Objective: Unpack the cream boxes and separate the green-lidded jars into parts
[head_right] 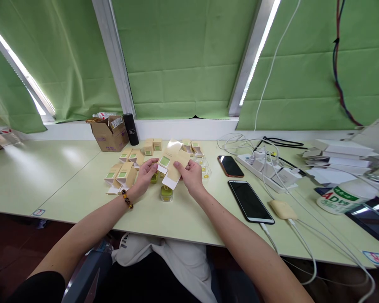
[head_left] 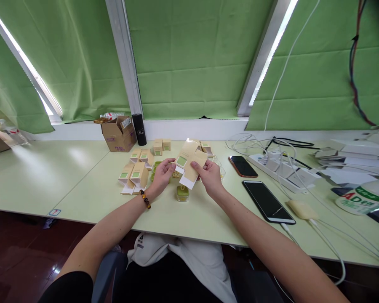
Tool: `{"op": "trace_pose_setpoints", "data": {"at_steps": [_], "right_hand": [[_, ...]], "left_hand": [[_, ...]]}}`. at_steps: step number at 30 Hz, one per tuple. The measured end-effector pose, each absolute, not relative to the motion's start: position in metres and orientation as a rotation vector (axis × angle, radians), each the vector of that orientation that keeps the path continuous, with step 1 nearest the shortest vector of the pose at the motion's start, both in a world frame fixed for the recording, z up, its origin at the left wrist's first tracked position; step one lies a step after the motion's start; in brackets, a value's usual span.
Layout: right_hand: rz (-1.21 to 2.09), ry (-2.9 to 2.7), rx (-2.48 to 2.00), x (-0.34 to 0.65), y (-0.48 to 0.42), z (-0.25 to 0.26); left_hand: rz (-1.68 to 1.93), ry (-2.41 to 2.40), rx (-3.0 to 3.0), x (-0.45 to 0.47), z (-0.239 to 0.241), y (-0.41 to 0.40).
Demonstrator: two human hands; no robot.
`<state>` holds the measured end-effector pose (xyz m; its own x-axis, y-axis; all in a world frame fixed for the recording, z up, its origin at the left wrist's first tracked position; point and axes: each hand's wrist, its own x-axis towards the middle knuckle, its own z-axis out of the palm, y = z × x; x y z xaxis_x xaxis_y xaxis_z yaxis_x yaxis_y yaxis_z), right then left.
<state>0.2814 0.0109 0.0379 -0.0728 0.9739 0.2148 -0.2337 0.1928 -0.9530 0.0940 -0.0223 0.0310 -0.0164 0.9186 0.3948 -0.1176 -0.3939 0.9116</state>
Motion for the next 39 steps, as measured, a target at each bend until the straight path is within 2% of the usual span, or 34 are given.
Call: {"op": "trace_pose_setpoints", "data": {"at_steps": [4,8,12,16,20,28,32,36,39], "right_hand": [[1.076,-1.316,-0.814,0.281,0.006,0.037],[0.615,-1.516,-0.783,0.282,0.002,0.029],[0.175,-1.673,-0.594,0.285,0.001,0.027],[0.020,-1.734,-0.386,0.284,0.001,0.027],[0.002,-1.724,-0.384,0.284,0.002,0.024],[-0.078,-1.702,-0.316,0.286,0.007,0.027],[0.117,-1.576,-0.490,0.285,0.006,0.028],[0.420,-1.412,-0.694,0.286,0.006,0.030],[0.483,-1.389,-0.726,0.289,0.007,0.033]], "left_hand": [[1.525,0.933,1.463,0.095,0.027,-0.016],[1.577,0.994,1.603,0.095,0.025,-0.014],[1.753,1.034,1.880,0.093,0.028,-0.018],[2.049,1.055,2.174,0.087,0.033,-0.023],[2.222,1.203,2.383,0.083,0.035,-0.023],[2.138,1.264,2.478,0.080,0.034,-0.019],[1.993,1.214,2.316,0.083,0.034,-0.015],[1.727,1.320,1.873,0.090,0.037,-0.009],[1.629,1.359,1.646,0.088,0.048,0.001]]}}
